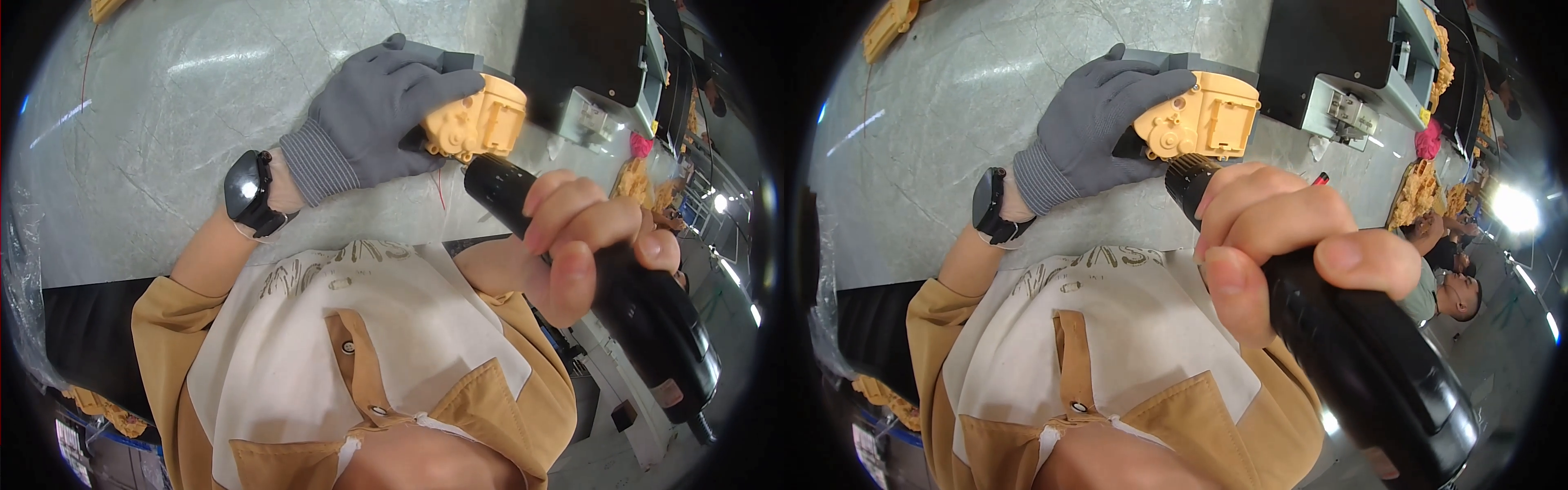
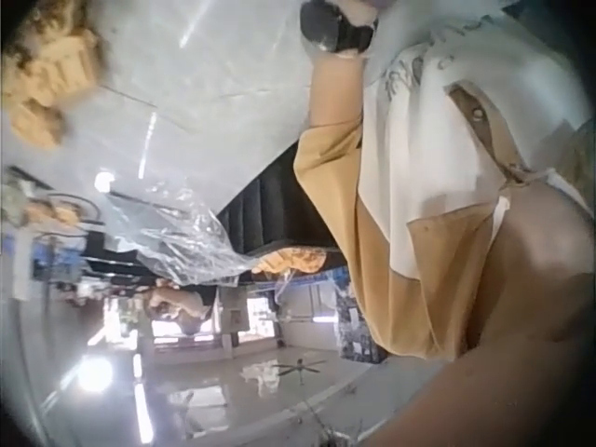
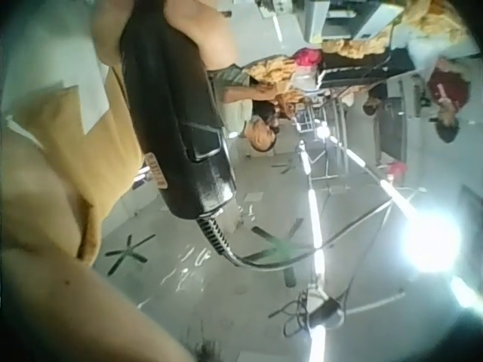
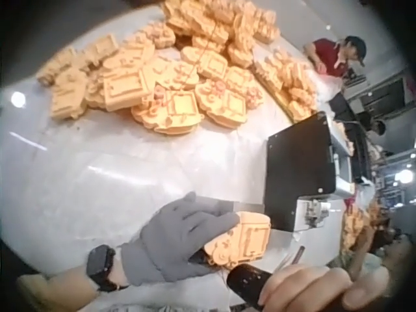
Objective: The person assembles small yellow plastic toy or electronic housing components by hand, joining them with screws using an electric screwdriver.
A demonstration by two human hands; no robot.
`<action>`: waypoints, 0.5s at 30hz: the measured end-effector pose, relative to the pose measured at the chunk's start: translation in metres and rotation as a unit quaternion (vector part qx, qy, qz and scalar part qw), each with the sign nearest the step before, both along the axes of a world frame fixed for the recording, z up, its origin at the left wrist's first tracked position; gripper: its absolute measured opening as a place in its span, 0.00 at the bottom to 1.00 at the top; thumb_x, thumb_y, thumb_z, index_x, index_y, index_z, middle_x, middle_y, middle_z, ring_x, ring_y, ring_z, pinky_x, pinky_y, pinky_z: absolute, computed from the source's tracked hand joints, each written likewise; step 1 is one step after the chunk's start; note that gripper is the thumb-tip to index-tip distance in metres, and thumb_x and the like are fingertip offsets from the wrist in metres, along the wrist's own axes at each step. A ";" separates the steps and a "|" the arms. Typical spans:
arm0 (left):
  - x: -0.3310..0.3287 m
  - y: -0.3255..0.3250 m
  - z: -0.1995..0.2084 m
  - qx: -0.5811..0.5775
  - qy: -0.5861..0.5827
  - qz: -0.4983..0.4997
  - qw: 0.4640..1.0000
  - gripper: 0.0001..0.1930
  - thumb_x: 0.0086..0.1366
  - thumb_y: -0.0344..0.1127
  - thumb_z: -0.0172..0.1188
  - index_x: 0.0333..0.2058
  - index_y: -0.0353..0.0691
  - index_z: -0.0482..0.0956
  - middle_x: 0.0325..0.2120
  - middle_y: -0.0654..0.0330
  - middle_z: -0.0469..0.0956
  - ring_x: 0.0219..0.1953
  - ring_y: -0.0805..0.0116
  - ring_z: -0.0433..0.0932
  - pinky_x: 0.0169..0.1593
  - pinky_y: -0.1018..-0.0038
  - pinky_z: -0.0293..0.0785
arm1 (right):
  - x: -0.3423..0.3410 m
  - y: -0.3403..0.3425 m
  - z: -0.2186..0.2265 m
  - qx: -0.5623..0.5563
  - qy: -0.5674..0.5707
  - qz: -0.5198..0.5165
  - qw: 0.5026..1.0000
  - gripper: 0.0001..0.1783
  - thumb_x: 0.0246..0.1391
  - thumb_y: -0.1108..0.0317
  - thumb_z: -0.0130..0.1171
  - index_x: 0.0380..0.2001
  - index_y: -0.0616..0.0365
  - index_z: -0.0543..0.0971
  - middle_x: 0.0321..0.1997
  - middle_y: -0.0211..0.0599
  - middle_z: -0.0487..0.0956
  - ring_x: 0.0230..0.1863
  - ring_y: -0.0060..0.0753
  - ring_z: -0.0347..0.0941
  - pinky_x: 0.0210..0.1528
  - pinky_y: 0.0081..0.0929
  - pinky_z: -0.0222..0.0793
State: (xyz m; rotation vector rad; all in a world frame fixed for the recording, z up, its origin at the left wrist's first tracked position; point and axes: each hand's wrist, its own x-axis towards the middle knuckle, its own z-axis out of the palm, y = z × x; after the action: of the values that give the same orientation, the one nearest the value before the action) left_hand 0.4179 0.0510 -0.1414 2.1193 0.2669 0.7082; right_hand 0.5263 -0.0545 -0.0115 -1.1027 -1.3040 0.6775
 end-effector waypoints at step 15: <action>0.003 0.001 0.003 0.002 -0.013 -0.007 1.000 0.38 0.37 0.40 0.69 0.51 0.47 0.65 0.45 0.57 0.70 0.45 0.57 0.69 0.53 0.59 0.62 | 0.004 0.016 -0.006 0.002 -0.028 0.012 1.000 0.24 0.43 0.82 0.50 0.45 0.54 0.59 0.20 0.37 0.65 0.14 0.30 0.63 0.22 0.34 0.62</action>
State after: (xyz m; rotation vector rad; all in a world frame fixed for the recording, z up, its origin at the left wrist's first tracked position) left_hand 0.4213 0.0521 -0.1381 2.1121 0.2357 0.7272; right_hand 0.5299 -0.0380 -0.0175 -1.1112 -1.3681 0.6640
